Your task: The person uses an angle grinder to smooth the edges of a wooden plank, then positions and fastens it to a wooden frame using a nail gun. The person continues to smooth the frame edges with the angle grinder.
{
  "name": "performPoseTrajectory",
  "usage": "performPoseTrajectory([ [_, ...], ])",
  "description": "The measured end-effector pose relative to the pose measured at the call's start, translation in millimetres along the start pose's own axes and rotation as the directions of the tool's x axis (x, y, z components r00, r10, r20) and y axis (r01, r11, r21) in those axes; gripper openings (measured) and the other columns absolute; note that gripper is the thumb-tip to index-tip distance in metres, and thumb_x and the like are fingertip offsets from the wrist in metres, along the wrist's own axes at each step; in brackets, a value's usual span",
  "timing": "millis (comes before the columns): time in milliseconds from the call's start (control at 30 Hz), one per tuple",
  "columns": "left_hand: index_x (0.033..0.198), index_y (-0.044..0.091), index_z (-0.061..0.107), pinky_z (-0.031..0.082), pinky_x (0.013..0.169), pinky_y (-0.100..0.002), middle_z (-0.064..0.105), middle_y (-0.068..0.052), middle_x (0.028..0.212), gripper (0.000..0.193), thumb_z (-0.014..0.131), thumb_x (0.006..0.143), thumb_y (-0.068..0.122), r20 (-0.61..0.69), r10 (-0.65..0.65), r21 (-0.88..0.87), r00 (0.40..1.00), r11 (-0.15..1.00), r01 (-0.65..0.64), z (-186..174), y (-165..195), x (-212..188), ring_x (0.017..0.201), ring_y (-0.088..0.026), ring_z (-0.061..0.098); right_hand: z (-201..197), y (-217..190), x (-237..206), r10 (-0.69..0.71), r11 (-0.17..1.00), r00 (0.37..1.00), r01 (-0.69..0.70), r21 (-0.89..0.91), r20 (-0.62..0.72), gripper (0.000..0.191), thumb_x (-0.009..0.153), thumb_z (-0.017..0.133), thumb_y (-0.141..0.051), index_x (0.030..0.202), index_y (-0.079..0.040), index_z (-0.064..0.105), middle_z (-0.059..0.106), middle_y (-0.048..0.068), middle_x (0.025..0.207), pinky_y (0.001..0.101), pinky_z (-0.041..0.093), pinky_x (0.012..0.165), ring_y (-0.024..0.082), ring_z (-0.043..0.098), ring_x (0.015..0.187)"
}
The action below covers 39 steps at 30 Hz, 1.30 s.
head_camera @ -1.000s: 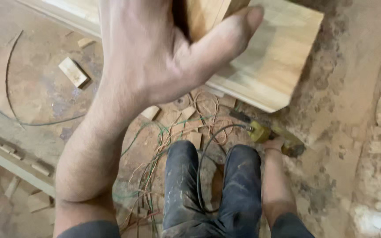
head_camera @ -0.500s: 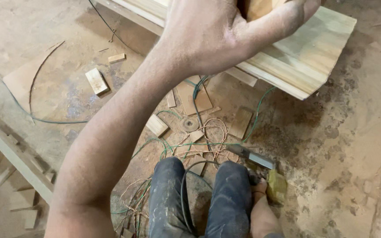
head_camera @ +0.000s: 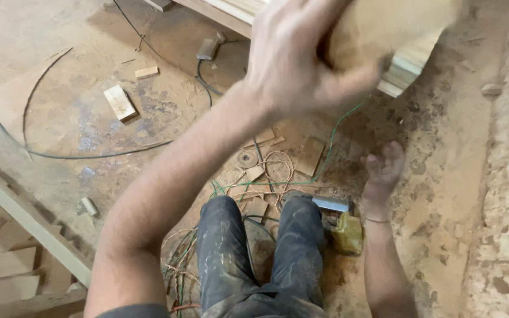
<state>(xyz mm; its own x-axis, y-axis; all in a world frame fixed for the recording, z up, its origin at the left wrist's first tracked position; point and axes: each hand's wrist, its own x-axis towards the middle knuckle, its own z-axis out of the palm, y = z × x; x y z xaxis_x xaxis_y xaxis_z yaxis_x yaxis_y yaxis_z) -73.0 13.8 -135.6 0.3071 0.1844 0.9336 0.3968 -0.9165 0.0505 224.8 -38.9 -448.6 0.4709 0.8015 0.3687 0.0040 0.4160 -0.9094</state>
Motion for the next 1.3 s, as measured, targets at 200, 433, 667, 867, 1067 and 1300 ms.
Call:
performPoseTrajectory([
  [200,0.150,-0.011,0.040,0.057,0.064,-0.044,0.068,-0.017,0.085,0.101,0.071,0.078,0.052,0.396,-0.323,0.146,0.860,0.946,0.289,-4,83,-60,0.070,-0.031,0.070,95,-162,-10,-0.827,0.427,0.422,0.901,-0.072,0.371,0.106,0.092,0.087,-0.035,0.164,-0.014,0.011,0.030,0.015,0.166,0.0419,0.055,0.115,0.029,0.048,0.141],
  [433,0.137,-0.016,0.051,0.059,0.060,-0.043,0.072,-0.023,0.084,0.105,0.057,0.088,0.077,0.604,-0.408,0.336,0.685,0.909,0.246,-3,79,-51,0.068,-0.029,0.074,133,-153,-15,-0.542,0.832,0.826,0.553,-0.041,0.154,0.075,0.105,0.065,-0.046,0.158,-0.002,0.035,0.050,0.018,0.146,0.0398,0.060,0.112,0.027,0.058,0.130],
  [667,0.142,0.011,0.062,0.042,0.112,-0.048,0.065,-0.011,0.137,0.065,0.056,0.106,0.065,0.301,0.059,0.243,0.952,0.960,-0.136,-17,-3,10,0.129,-0.029,0.061,137,-137,61,-0.487,0.808,0.868,0.408,0.426,0.094,0.102,0.084,0.086,-0.059,0.152,0.000,0.038,0.052,0.011,0.141,0.0424,0.053,0.119,0.022,0.058,0.133],
  [867,0.146,0.012,0.061,0.042,0.114,-0.047,0.064,-0.008,0.144,0.066,0.069,0.104,0.063,0.320,0.155,0.069,0.935,0.980,-0.186,-8,-25,1,0.133,-0.030,0.059,173,-138,75,-0.568,0.715,0.821,0.524,0.463,-0.053,0.098,0.086,0.079,-0.064,0.149,0.001,0.041,0.055,0.011,0.135,0.0394,0.050,0.109,0.022,0.057,0.124],
  [1067,0.147,0.015,0.061,0.046,0.111,-0.048,0.066,-0.008,0.142,0.066,0.078,0.099,0.057,0.327,0.120,0.001,0.937,0.992,-0.128,-9,-23,0,0.130,-0.031,0.061,185,-139,69,-0.589,0.704,0.798,0.586,0.401,-0.131,0.104,0.086,0.066,-0.078,0.152,-0.004,0.038,0.053,0.012,0.140,0.0414,0.052,0.110,0.023,0.059,0.132],
  [1300,0.149,0.014,0.060,0.048,0.110,-0.049,0.069,-0.009,0.139,0.062,0.081,0.101,0.047,0.356,0.074,-0.068,0.932,0.996,-0.054,-7,-21,-1,0.128,-0.032,0.064,178,-116,84,-0.597,0.650,0.802,0.498,0.574,-0.021,0.101,0.083,0.072,-0.074,0.148,-0.002,0.044,0.062,0.010,0.133,0.0396,0.054,0.104,0.022,0.064,0.122],
])
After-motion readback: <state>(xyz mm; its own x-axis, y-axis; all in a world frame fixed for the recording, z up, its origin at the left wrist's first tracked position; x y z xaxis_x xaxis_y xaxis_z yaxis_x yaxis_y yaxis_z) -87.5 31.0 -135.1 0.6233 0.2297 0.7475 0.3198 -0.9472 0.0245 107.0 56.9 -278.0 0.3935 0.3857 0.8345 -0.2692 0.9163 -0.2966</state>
